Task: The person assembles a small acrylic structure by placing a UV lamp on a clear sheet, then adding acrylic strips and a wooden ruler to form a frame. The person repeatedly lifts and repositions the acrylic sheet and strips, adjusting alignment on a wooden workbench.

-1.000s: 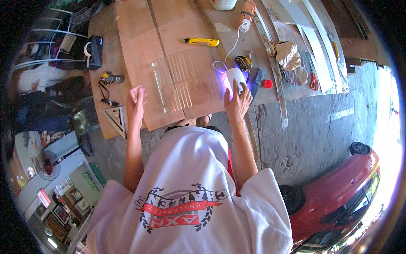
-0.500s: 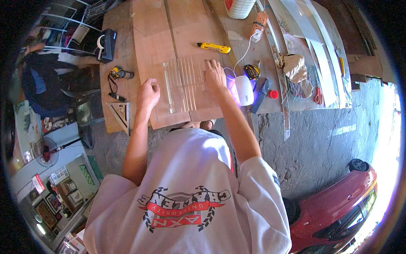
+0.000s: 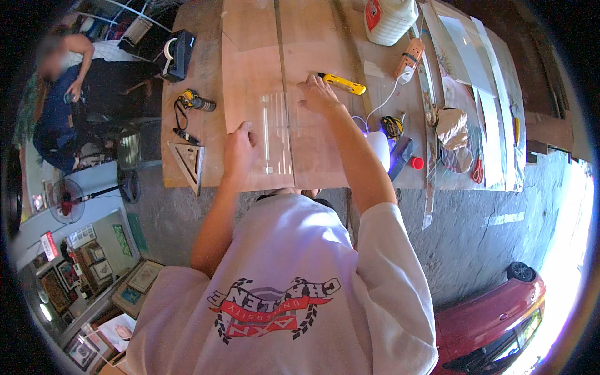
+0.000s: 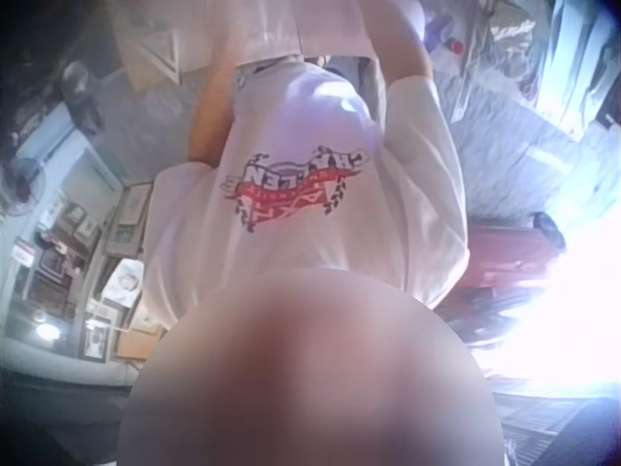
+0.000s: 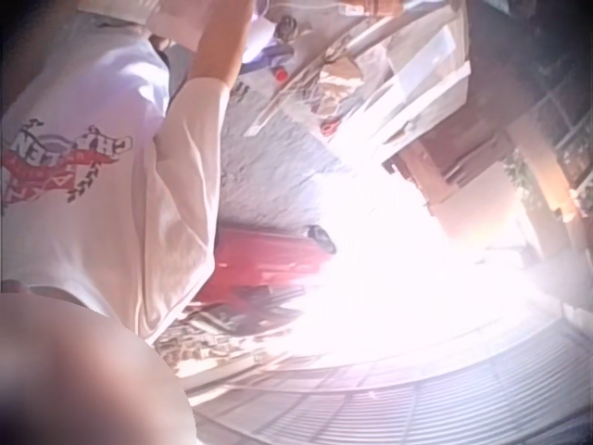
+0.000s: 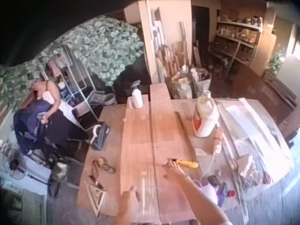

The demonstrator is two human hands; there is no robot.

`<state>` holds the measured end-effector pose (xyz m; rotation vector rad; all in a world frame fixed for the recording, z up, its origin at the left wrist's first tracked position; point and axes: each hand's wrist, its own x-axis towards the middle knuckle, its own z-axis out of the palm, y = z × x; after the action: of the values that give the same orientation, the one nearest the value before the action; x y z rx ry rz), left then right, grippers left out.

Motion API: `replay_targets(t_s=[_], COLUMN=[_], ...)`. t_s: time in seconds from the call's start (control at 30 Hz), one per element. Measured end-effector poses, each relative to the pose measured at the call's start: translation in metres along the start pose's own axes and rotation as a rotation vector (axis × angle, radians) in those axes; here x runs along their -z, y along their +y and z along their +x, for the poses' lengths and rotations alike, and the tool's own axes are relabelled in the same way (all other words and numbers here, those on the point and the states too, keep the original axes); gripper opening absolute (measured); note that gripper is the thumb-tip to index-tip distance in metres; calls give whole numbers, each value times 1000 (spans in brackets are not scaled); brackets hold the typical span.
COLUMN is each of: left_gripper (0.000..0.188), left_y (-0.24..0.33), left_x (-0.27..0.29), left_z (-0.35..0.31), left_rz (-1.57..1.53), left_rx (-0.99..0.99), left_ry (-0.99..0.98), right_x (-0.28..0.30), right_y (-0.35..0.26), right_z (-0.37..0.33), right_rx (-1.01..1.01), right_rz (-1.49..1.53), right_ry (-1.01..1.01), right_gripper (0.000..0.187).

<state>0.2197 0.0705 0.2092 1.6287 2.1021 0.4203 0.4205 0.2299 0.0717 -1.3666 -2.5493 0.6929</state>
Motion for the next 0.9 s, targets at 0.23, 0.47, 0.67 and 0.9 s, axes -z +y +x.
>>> replay_targets(t_s=[0.23,0.47,0.67,0.9], left_gripper=[22,28,30,30], left_y=[14,17,21,36], left_x=[3,19,86,234], left_z=[-13,-26,-27,-14], left_rz=[52,59,83,-30], left_rx=[7,30,-10,-228], left_ry=[15,29,99,12], right_x=[12,42,90,203], right_y=[6,6,-23,-88], right_z=[27,38,49,6], right_rx=[0,-189,-94,-30], right_rz=[-77,353,493,830], right_ry=[-307,-543,-406,-341], right_gripper=[37,22,21,27])
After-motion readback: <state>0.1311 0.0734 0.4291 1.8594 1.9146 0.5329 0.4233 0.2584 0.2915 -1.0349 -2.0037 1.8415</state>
